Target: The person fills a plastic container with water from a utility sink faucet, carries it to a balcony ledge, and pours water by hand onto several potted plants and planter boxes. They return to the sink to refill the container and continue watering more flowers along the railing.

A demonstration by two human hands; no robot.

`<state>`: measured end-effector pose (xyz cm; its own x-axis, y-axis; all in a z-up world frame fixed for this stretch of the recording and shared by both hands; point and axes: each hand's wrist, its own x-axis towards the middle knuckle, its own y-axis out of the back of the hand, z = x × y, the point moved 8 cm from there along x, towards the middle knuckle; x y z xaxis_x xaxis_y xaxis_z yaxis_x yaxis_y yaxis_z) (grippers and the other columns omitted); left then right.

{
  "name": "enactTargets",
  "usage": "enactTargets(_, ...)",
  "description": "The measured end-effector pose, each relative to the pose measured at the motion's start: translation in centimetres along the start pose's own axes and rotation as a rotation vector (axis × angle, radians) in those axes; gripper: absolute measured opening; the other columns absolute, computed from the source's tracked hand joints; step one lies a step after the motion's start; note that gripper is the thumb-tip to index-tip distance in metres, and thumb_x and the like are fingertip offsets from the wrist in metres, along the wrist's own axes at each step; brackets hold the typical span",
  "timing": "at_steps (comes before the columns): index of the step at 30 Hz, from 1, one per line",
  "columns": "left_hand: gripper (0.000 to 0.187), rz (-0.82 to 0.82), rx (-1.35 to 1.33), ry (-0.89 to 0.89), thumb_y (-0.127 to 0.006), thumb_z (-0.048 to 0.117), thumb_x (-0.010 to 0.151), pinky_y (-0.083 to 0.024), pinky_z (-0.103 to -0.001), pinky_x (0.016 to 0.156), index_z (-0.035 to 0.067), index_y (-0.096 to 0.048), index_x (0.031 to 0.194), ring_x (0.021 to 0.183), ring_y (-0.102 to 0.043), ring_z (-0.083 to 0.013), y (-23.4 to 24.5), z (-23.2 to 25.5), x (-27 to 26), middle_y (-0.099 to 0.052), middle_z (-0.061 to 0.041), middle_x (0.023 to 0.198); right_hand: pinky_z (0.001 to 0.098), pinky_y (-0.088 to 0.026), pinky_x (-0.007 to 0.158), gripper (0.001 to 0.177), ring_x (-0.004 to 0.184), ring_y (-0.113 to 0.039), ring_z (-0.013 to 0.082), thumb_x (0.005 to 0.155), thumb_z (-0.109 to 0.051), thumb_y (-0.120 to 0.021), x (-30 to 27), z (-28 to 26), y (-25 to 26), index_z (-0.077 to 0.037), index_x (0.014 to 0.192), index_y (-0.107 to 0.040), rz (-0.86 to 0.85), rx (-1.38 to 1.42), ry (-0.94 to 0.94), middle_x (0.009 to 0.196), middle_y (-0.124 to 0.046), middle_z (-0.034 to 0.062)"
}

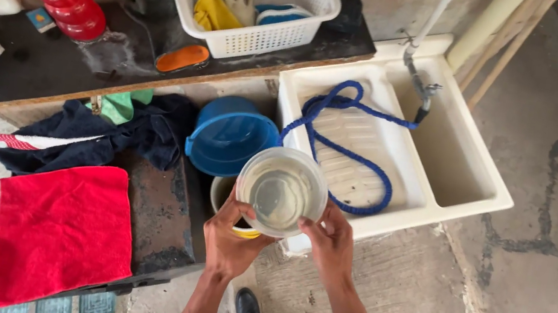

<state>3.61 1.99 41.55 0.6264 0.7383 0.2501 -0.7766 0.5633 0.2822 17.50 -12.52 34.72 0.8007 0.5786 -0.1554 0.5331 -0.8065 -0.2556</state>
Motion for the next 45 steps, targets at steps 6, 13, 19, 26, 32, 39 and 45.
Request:
enactTargets(6,0.047,-0.079,-0.118,0.048,-0.097,0.01,0.059,-0.06,-0.039,0.1,0.005,-0.057,0.083,0.125,-0.068,-0.0289,-3.5,5.0,0.1,-0.052,-0.024,0.152,0.0361,-0.048,0.108,0.07,0.125,-0.061,0.019,0.082,-0.011,-0.077,-1.4,-6.1,4.1,0.004,0.146,-0.053,-0.001,-0.047,0.142,0.13,-0.068,0.0107)
enactTargets(13,0.048,-0.207,-0.23,-0.022,-0.095,0.001,0.057,-0.057,-0.041,0.098,0.004,-0.056,0.084,0.127,-0.067,-0.0297,-9.4,9.5,-1.2,-0.051,-0.024,0.153,0.0389,-0.041,0.116,0.042,0.138,-0.052,0.0192,0.088,-0.015,-0.08,-4.8,-9.7,10.8,0.012,0.109,-0.057,0.081,-0.072,0.346,0.153,-0.054,0.0108)
enactTargets(19,0.048,-0.326,-0.391,0.013,-0.094,-0.003,0.058,-0.059,-0.042,0.097,0.004,-0.055,0.085,0.129,-0.066,-0.0291,-15.6,11.8,-3.5,-0.056,-0.021,0.151,0.0373,-0.041,0.117,0.053,0.135,-0.053,0.0204,0.087,-0.016,-0.08,-7.9,-11.6,17.0,0.01,0.13,-0.06,0.234,-0.148,0.339,0.151,-0.056,0.0161)
enactTargets(26,0.049,-0.482,-0.375,0.032,-0.094,-0.003,0.055,-0.058,-0.042,0.096,0.005,-0.054,0.082,0.129,-0.064,-0.0274,-22.4,15.3,-6.2,-0.058,-0.018,0.147,0.0405,-0.035,0.121,0.028,0.144,-0.047,0.0237,0.087,-0.014,-0.079,-12.1,-13.3,24.4,-0.002,0.084,-0.054,0.376,-0.162,0.455,0.161,-0.047,0.0225)
enactTargets(32,0.049,-0.611,-0.403,0.092,-0.096,-0.002,0.055,-0.058,-0.044,0.097,0.005,-0.054,0.08,0.127,-0.065,-0.0271,-28.4,17.2,-9.2,-0.06,-0.018,0.146,0.0425,-0.033,0.124,0.04,0.15,-0.042,0.0272,0.085,-0.03,-0.084,-16.1,-14.0,30.8,-0.004,0.085,-0.054,0.441,-0.147,0.567,0.164,-0.043,0.0238)
enactTargets(39,0.05,-0.765,-0.484,0.165,-0.096,0.0,0.055,-0.06,-0.045,0.093,0.006,-0.054,0.082,0.124,-0.067,-0.0287,-35.6,19.0,-12.9,-0.064,-0.021,0.138,0.0454,-0.03,0.127,0.068,0.156,-0.037,0.0314,0.073,-0.047,-0.094,-20.3,-15.6,36.7,-0.009,0.106,-0.049,0.503,-0.193,0.632,0.165,-0.04,0.0242)
enactTargets(45,0.048,-0.895,-0.584,0.08,-0.095,-0.001,0.057,-0.059,-0.046,0.095,0.005,-0.056,0.085,0.132,-0.062,-0.0312,-41.0,21.4,-15.8,-0.058,-0.021,0.147,0.0488,-0.032,0.128,0.09,0.154,-0.038,0.0324,0.06,-0.044,-0.1,-23.2,-16.9,40.9,-0.01,0.12,-0.043,0.646,-0.179,0.656,0.165,-0.038,0.0239)
